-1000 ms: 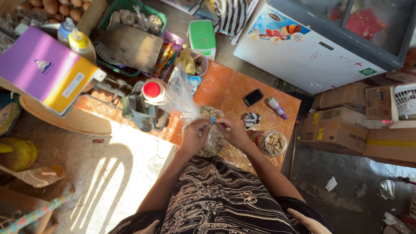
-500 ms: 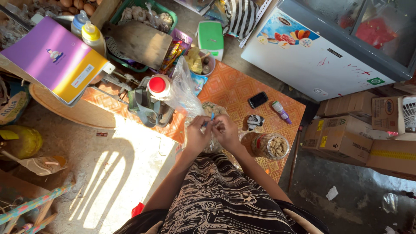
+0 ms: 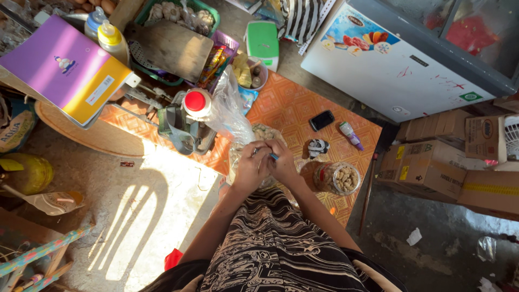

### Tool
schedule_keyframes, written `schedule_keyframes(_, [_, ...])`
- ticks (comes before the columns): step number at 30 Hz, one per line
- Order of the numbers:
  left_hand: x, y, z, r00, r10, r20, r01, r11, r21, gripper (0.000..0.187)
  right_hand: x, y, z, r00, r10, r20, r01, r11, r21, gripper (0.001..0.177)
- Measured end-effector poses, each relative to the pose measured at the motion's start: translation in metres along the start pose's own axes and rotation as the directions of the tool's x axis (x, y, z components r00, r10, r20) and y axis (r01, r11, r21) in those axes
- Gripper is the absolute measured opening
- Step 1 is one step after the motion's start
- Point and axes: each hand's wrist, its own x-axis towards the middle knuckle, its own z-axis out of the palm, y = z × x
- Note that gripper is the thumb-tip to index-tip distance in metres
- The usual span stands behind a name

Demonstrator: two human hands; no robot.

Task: The person pours peanuts from a large plastic bag into a clear glass jar on a table, then ties the large bag closed. The person then pours peanuts from the large bag into a smaller plastic bag and ties it closed.

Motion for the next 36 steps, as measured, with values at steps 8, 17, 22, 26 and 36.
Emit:
schedule_keyframes(8, [-0.007, 0.012, 0.016, 0.982, -0.149, -0.115, 0.143, 0.988, -0.059, 0.017, -0.023, -0.002, 0.031, 0.942, 0.119, -0.313, -0.16, 0.981, -0.108, 0.015])
schedule_keyframes(17, [-0.01, -0.022, 0.02, 0.89, -0.443, -0.111, 0.389, 0.863, -0.323, 0.006, -0.022, -0.024, 0.021, 0.94, 0.208, -0.269, -0.178, 0.975, 0.132, 0.007])
schedule_keyframes(22, [-0.009, -0.032, 0.02, 0.872, -0.489, -0.006, 0.428, 0.769, -0.476, 0.006, -0.015, -0.026, 0.007, 0.896, 0.412, -0.166, -0.312, 0.85, 0.425, 0.029])
schedule_keyframes(26, [-0.01, -0.033, 0.022, 0.872, -0.489, 0.017, 0.426, 0.743, -0.516, 0.008, -0.012, -0.031, 0.009, 0.936, 0.096, -0.339, -0.137, 0.985, -0.1, 0.024])
schedule_keyframes(36, [-0.014, -0.044, 0.017, 0.922, -0.367, 0.123, 0.344, 0.634, -0.693, 0.009, -0.011, -0.015, 0.006, 0.987, 0.086, -0.135, -0.1, 0.99, -0.102, 0.013])
